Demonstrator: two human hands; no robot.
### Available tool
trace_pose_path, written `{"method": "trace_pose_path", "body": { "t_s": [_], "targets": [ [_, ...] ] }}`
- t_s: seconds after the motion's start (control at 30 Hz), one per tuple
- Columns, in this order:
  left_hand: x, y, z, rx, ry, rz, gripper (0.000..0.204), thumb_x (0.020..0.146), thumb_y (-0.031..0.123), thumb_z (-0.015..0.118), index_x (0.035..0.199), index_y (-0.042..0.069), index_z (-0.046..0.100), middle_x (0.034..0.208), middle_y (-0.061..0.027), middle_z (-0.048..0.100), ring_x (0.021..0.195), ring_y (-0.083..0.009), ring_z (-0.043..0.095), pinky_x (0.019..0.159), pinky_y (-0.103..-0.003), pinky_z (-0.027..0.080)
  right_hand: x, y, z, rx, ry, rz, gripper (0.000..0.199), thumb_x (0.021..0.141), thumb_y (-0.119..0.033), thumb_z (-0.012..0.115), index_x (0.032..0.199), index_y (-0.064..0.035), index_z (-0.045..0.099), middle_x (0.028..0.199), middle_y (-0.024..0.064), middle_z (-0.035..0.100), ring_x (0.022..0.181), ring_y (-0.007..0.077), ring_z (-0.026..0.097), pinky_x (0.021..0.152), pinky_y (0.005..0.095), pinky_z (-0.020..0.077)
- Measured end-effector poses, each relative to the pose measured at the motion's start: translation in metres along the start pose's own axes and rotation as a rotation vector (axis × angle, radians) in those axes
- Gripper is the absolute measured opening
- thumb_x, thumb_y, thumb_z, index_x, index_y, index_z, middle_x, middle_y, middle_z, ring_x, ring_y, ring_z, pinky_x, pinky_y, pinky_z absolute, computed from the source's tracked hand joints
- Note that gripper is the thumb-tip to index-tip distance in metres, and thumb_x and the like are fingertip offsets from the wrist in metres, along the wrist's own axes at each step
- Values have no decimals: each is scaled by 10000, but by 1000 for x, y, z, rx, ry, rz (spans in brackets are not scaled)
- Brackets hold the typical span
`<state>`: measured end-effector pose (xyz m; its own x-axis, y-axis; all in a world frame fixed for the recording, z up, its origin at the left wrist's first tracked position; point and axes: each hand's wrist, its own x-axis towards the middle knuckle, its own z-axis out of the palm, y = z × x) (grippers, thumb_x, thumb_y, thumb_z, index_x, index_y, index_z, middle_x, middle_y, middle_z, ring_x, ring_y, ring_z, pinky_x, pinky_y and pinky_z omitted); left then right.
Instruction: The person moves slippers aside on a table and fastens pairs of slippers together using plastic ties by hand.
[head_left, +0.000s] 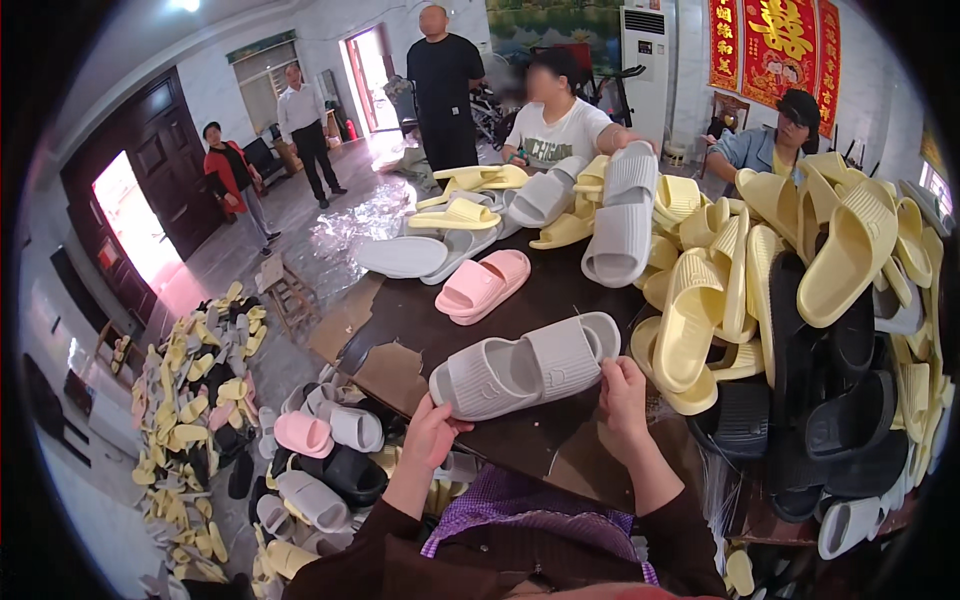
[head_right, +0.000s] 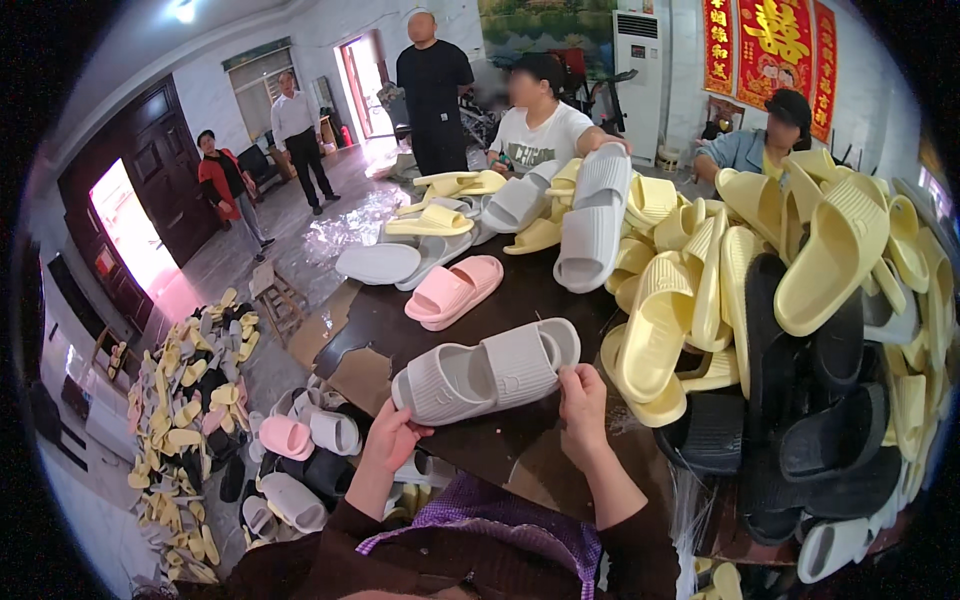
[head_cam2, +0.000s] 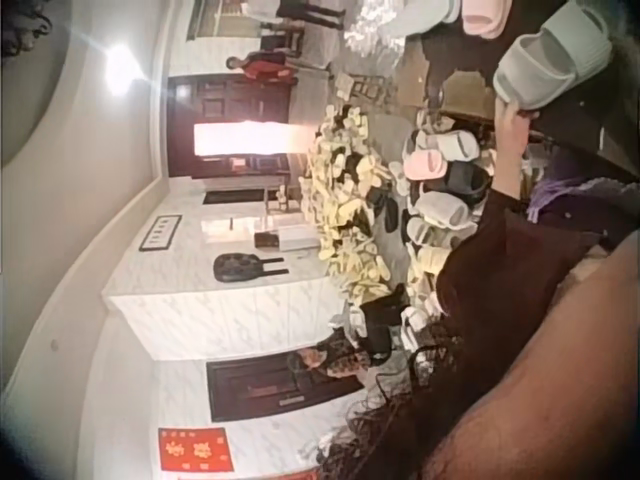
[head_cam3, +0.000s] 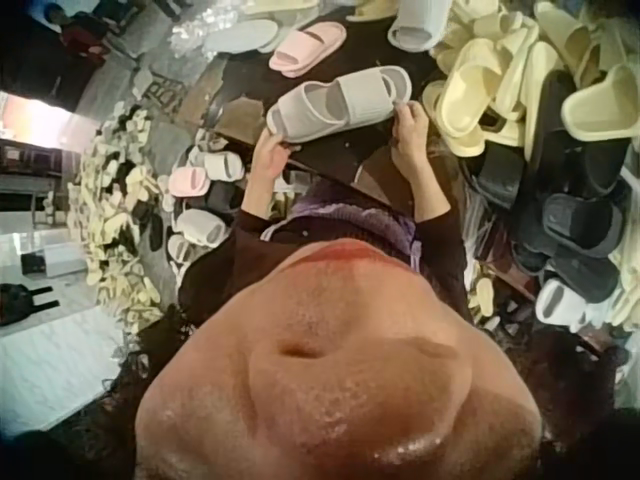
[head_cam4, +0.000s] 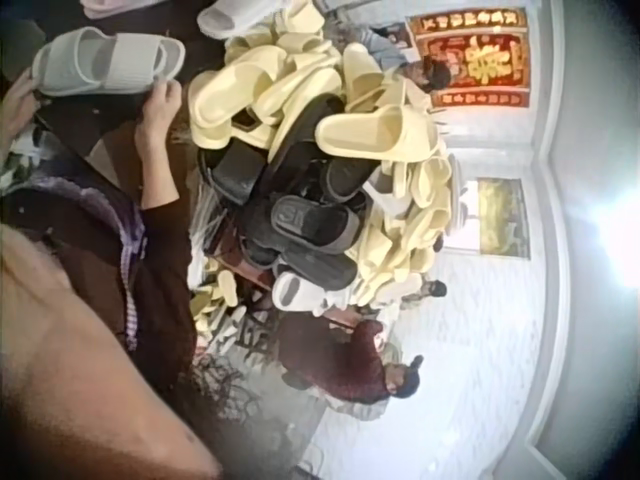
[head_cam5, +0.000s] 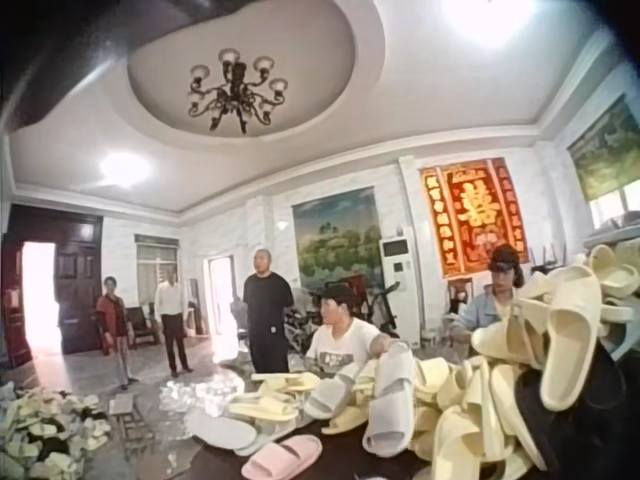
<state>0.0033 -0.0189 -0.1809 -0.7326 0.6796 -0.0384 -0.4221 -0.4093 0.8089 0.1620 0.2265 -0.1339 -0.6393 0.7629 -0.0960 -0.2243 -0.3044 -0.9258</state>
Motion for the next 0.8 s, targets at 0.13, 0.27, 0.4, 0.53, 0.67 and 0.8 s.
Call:
{"method": "trace_pose_path", "body": {
  "t_s": [0.13,0.27,0.4,0.53,0.67,0.8],
  "targets": [
    [-3,-3,1,50,43,1,410,847,95,482,1249,38,424,1087,-99,575,870,-225,591,681,-365,505,-3,1,1,-66,9,4,162,882,-184,534,763,-83,492,590,-47,413,446,32,319,392,205,237],
    [-3,-5,-10,33,80,101,355,832,94,492,1179,18,478,955,-87,610,764,-201,595,633,-326,486,-2,8,10,-90,-15,-91,149,883,-178,521,761,-98,488,591,-44,414,455,40,330,400,195,250],
    [3,7,-9,100,88,73,310,831,114,539,1128,39,499,922,-69,606,752,-163,589,591,-293,481,10,24,-1,-144,42,-78,207,893,-197,491,705,-121,452,553,-20,398,395,79,322,352,218,246],
    [-12,2,4,107,167,68,365,835,137,557,1174,39,465,958,-71,582,747,-147,587,578,-266,495,7,25,-2,-129,38,-108,266,905,-230,478,687,-87,427,533,-3,369,343,84,260,321,223,216],
    [-25,1,0,215,210,20,395,838,136,553,1195,17,435,985,-92,570,776,-162,588,605,-273,510,20,35,-13,-257,-13,-103,260,910,-239,475,713,-74,444,533,-4,354,363,77,263,325,221,211],
    [-13,-10,-8,282,168,25,426,833,121,557,1206,-24,409,1003,-122,562,823,-190,591,644,-295,525,19,37,-8,-331,34,-94,250,910,-225,479,699,-96,441,519,-33,313,365,61,237,313,202,203]
  ]
}}
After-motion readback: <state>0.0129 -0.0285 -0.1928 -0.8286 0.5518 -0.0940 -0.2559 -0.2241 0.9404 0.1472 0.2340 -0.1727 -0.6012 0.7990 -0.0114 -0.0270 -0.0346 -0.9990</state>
